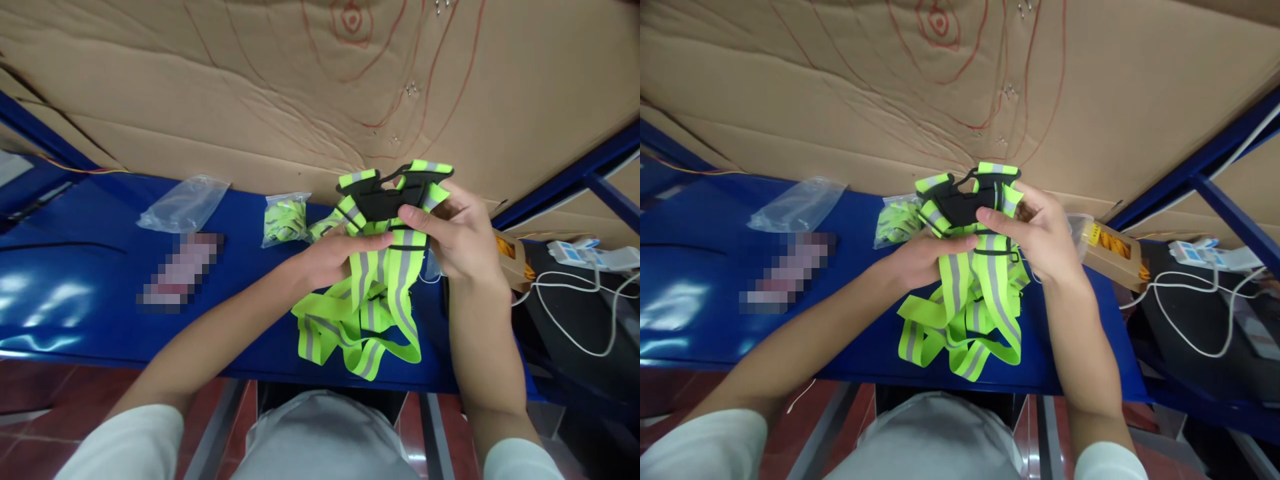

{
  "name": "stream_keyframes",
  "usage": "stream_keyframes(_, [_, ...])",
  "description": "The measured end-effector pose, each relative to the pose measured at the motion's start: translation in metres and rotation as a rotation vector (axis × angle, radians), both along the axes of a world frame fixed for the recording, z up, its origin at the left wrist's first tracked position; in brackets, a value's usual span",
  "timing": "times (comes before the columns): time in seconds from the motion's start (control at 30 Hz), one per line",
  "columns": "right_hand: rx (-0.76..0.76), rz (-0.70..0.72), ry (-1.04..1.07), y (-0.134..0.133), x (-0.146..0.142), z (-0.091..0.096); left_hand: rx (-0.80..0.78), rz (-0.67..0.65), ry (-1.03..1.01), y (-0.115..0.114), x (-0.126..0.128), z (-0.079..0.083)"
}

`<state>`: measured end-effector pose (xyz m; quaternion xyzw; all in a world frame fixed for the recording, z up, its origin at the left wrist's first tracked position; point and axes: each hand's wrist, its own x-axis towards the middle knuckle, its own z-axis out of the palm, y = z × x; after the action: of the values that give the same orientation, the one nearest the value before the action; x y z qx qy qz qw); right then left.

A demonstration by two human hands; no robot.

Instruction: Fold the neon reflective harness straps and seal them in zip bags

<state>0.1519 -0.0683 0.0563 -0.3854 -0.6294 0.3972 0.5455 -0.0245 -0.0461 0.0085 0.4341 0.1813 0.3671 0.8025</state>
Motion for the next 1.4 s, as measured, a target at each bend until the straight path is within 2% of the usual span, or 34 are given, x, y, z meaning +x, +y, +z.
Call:
stream_keyframes(0.1, [0.173, -0.072, -0.09, 0.002, 0.007, 0.0, -0.048, -0.255, -0.058, 0.0, -0.002, 0.001])
stream_keyframes(0.17, [0.354, -0.109, -0.22, 0.003, 0.014, 0.002, -0.039, -0.36, -0.081, 0.001, -0.004, 0.003])
stream_keyframes(0.27, [0.551, -0.114, -0.435, 0.004, 0.023, 0.007, 0.01, -0.345, -0.125, 0.006, -0.01, 0.004])
stream_keyframes(0.43, [0.667, -0.21, -0.696, -0.003, 0.018, 0.005, 0.078, -0.272, -0.111, 0.013, -0.017, 0.008])
stream_keyframes(0.5, [0.666, -0.222, -0.782, -0.006, 0.013, 0.003, 0.07, -0.25, -0.112, 0.014, -0.019, 0.011])
stream_keyframes(0.57, [0.605, -0.15, -0.835, -0.008, 0.009, 0.005, 0.028, -0.229, -0.113, 0.015, -0.02, 0.015])
stream_keyframes(0.73, [0.275, 0.347, -0.774, -0.009, 0.029, 0.018, -0.077, -0.275, -0.018, 0.017, -0.022, 0.015])
stream_keyframes(0.8, [0.159, 0.435, -0.639, -0.007, 0.04, 0.02, -0.071, -0.266, 0.006, 0.017, -0.023, 0.015])
stream_keyframes(0.83, [0.111, 0.419, -0.563, -0.006, 0.042, 0.019, -0.056, -0.256, 0.014, 0.017, -0.023, 0.015])
stream_keyframes(0.9, [0.039, 0.287, -0.485, -0.004, 0.039, 0.017, -0.001, -0.227, 0.05, 0.014, -0.024, 0.015])
stream_keyframes(0.97, [-0.009, 0.114, -0.523, -0.003, 0.027, 0.014, 0.065, -0.166, 0.121, 0.012, -0.026, 0.016])
stream_keyframes(1.03, [-0.017, 0.006, -0.564, -0.003, 0.012, 0.011, 0.097, -0.101, 0.19, 0.011, -0.027, 0.016])
stream_keyframes(1.13, [0.047, -0.077, -0.527, -0.006, -0.004, 0.008, 0.062, -0.101, 0.16, 0.013, -0.027, 0.015])
stream_keyframes(1.27, [0.128, -0.164, -0.47, -0.012, -0.008, 0.004, -0.011, -0.252, 0.004, 0.016, -0.022, 0.011])
stream_keyframes(1.4, [0.439, -0.375, -0.445, -0.011, -0.002, 0.006, 0.067, -0.347, 0.06, 0.012, -0.019, 0.008])
